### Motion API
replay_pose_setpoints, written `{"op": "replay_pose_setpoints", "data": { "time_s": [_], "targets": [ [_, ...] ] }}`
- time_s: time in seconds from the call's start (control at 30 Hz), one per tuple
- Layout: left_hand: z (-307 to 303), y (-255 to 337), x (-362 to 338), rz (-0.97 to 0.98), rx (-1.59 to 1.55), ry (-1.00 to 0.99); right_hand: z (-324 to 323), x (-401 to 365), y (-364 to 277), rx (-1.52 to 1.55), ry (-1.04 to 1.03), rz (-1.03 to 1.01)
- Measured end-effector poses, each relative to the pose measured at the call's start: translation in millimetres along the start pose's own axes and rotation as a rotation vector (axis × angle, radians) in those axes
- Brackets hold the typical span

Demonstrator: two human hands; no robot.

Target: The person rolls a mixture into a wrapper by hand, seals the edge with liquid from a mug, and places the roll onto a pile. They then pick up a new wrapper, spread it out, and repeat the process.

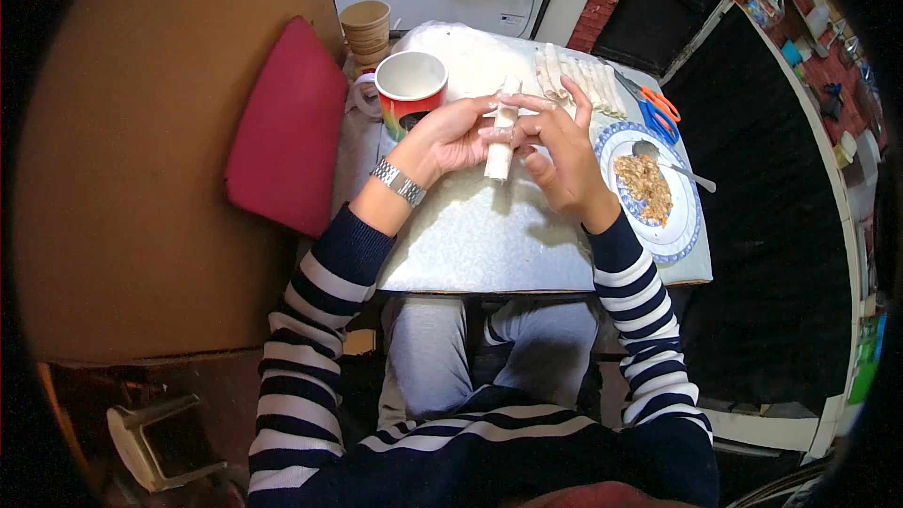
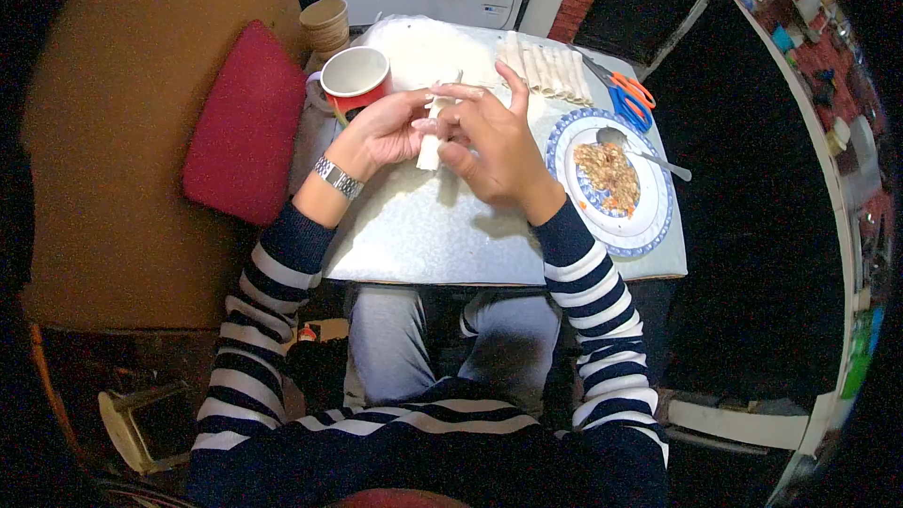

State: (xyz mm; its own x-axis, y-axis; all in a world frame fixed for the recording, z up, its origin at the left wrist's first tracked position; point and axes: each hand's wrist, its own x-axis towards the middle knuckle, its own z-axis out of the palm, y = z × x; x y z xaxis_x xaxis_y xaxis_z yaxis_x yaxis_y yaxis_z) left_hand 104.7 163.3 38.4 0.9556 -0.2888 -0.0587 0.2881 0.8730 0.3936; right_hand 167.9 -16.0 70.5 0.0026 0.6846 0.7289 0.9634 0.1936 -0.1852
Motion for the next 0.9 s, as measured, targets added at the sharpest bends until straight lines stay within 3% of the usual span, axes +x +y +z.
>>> {"op": "replay_pose_setpoints", "data": {
  "time_s": [0.1, 0.37, 0.53, 0.63, 0.67, 0.77, 0.83, 0.9],
  "targets": [
    [17, -8, -4, 0.115, 0.137, 0.118, 0, 0, -6, 0.009, -0.032, -0.051],
    [0, -2, 4, 0.141, 0.039, 0.195, 0, -1, -18, 0.207, -0.218, -0.178],
    [2, -5, 3, 0.188, -0.008, 0.214, -3, 2, -12, 0.098, 0.061, 0.003],
    [11, -11, 3, 0.258, 0.106, 0.232, -5, 6, -3, 0.255, 0.204, 0.41],
    [14, -12, 2, 0.268, 0.142, 0.254, -2, 4, 9, 0.243, 0.224, 0.39],
    [14, -12, 4, 0.291, 0.236, 0.277, 2, -6, 22, 0.397, 0.144, 0.682],
    [7, -12, 7, 0.297, 0.271, 0.238, 6, -12, 28, 0.445, 0.069, 0.728],
    [12, -18, 8, 0.402, 0.432, 0.347, 10, -13, 27, 0.478, 0.005, 0.814]
  ]
}}
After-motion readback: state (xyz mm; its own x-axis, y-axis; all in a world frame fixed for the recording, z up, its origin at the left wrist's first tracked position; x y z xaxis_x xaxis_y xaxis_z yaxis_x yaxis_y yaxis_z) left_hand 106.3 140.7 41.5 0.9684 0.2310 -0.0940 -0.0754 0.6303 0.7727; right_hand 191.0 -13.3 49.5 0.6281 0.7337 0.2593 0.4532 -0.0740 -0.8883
